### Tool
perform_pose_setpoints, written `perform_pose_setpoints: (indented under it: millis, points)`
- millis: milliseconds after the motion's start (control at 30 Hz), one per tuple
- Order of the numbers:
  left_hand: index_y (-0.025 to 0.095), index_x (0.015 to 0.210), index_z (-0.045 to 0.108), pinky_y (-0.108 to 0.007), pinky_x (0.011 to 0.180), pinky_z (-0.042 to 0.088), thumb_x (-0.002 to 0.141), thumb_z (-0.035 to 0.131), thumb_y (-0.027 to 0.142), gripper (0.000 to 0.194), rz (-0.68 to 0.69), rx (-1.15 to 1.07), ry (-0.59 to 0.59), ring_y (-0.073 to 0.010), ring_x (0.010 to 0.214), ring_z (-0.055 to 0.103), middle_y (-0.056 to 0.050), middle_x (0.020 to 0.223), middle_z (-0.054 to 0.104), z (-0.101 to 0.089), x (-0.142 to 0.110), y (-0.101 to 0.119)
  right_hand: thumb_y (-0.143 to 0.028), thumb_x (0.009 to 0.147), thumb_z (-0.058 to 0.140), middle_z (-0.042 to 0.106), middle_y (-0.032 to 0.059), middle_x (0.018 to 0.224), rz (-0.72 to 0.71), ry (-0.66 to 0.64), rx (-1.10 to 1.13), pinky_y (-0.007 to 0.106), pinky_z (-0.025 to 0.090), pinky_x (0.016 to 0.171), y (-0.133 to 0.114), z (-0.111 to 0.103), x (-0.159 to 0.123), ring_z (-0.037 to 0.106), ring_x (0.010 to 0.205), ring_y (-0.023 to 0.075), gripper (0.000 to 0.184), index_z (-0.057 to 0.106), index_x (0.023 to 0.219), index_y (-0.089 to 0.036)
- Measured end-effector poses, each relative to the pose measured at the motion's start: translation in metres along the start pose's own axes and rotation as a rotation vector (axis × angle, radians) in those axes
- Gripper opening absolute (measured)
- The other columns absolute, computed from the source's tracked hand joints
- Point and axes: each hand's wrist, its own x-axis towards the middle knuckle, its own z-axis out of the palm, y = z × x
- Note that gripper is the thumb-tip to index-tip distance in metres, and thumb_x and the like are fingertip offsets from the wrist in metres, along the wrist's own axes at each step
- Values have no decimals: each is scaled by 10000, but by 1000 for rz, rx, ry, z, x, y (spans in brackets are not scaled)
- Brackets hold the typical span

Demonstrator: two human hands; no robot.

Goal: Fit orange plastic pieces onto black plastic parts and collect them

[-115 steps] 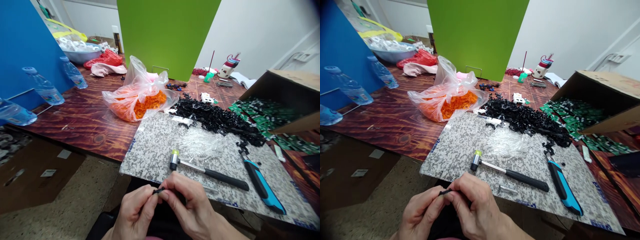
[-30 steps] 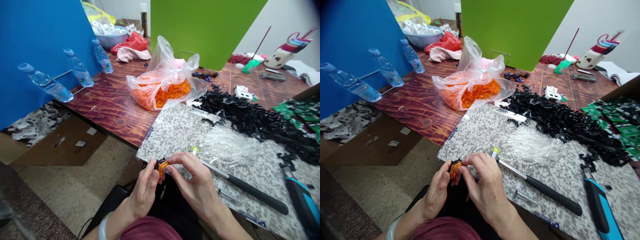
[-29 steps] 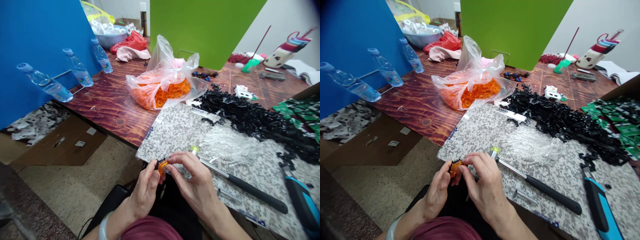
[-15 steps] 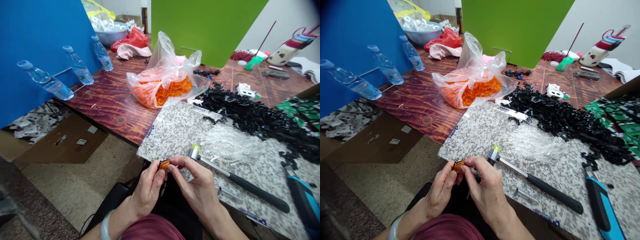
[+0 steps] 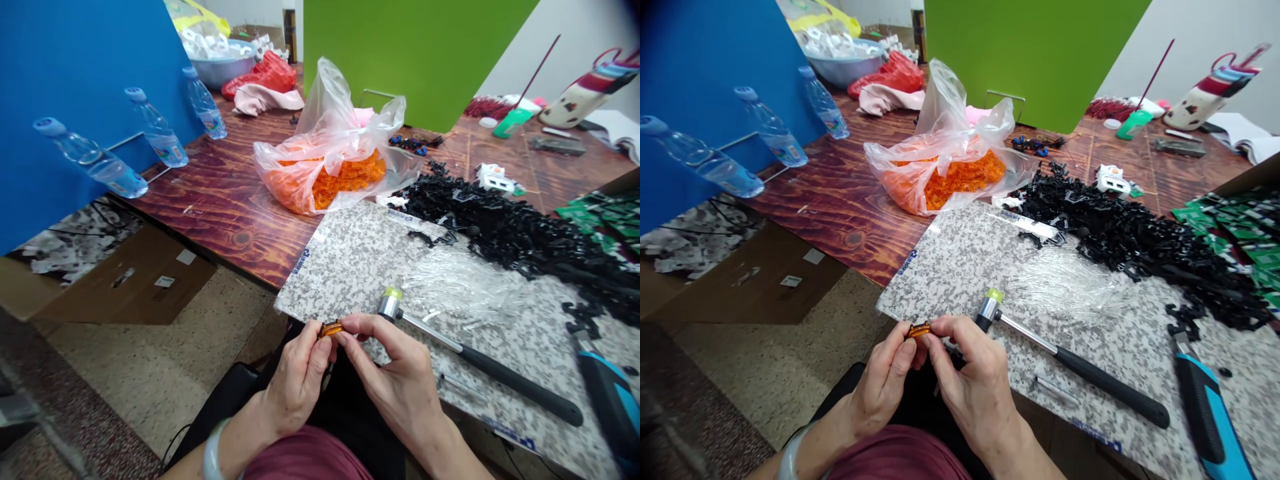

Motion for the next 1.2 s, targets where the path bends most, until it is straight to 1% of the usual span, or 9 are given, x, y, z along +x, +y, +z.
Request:
perform_pose_setpoints:
  millis: [167, 333, 433, 533, 600, 667, 833, 967, 1200]
  points:
    - [211, 793, 446, -254, 582, 370, 979, 285, 303, 263, 8, 21, -9, -144, 585, 477, 19, 651, 484, -1, -1, 2, -167, 839, 615, 702, 31, 846, 39, -21, 38, 232, 555, 709, -1, -2, -1, 677, 775, 148, 77, 638, 909, -189]
    - [207, 823, 453, -243, 564, 373, 974, 299, 278, 227, 54, 23, -55, -136, 572, 469, 23, 650, 476, -6, -1, 4, -222, 841, 632, 696, 22, 865, 100, -147, 100, 232, 538, 694, -1, -10, 1, 658, 760, 140, 127, 632, 965, -195]
    - [208, 816, 447, -233, 554, 376, 970, 300, 247, 216, 91, 36, -90, -128, 571, 468, 22, 660, 475, -10, -1, 4, -251, 857, 622, 700, 23, 921, 114, -217, 149, 230, 525, 721, 1, -13, 2, 654, 810, 141, 177, 631, 1027, -202]
    - [207, 816, 453, -228, 550, 377, 969, 298, 233, 219, 109, 50, -120, -125, 571, 470, 22, 665, 474, -12, -1, 3, -270, 882, 591, 704, 26, 933, 132, -259, 195, 230, 517, 723, 2, -13, 2, 653, 844, 150, 153, 649, 1009, -208]
    - [204, 829, 465, -228, 550, 382, 971, 299, 236, 221, 102, 54, -133, -124, 570, 476, 19, 666, 480, -13, -2, 3, -281, 888, 583, 703, 24, 908, 160, -285, 224, 228, 513, 706, 3, -12, 3, 650, 824, 149, 136, 658, 974, -207]
    - [200, 834, 479, -227, 549, 387, 973, 301, 245, 230, 90, 60, -144, -125, 568, 481, 16, 663, 488, -14, -2, 3, -289, 888, 581, 697, 22, 878, 187, -297, 246, 225, 510, 688, 2, -13, 3, 646, 797, 147, 133, 659, 952, -203]
    - [195, 844, 517, -232, 544, 405, 966, 319, 246, 238, 119, 63, -151, -132, 558, 493, 3, 656, 519, -15, -4, 3, -299, 888, 575, 683, 19, 836, 220, -324, 281, 224, 500, 670, -1, -14, 3, 634, 761, 143, 135, 650, 920, -191]
    - [208, 842, 554, -245, 602, 441, 965, 338, 262, 255, 126, 73, -120, -149, 591, 523, -14, 686, 557, -15, -6, 1, -298, 891, 572, 677, 15, 805, 221, -338, 280, 226, 487, 664, -2, -15, 2, 619, 733, 140, 130, 641, 906, -189]
    - [201, 827, 555, -239, 581, 420, 954, 346, 227, 246, 142, 99, -167, -148, 579, 507, -7, 667, 531, -17, -6, -2, -239, 897, 557, 667, 1, 805, 173, -328, 221, 210, 462, 660, -2, -14, 1, 614, 718, 122, 84, 625, 907, -189]
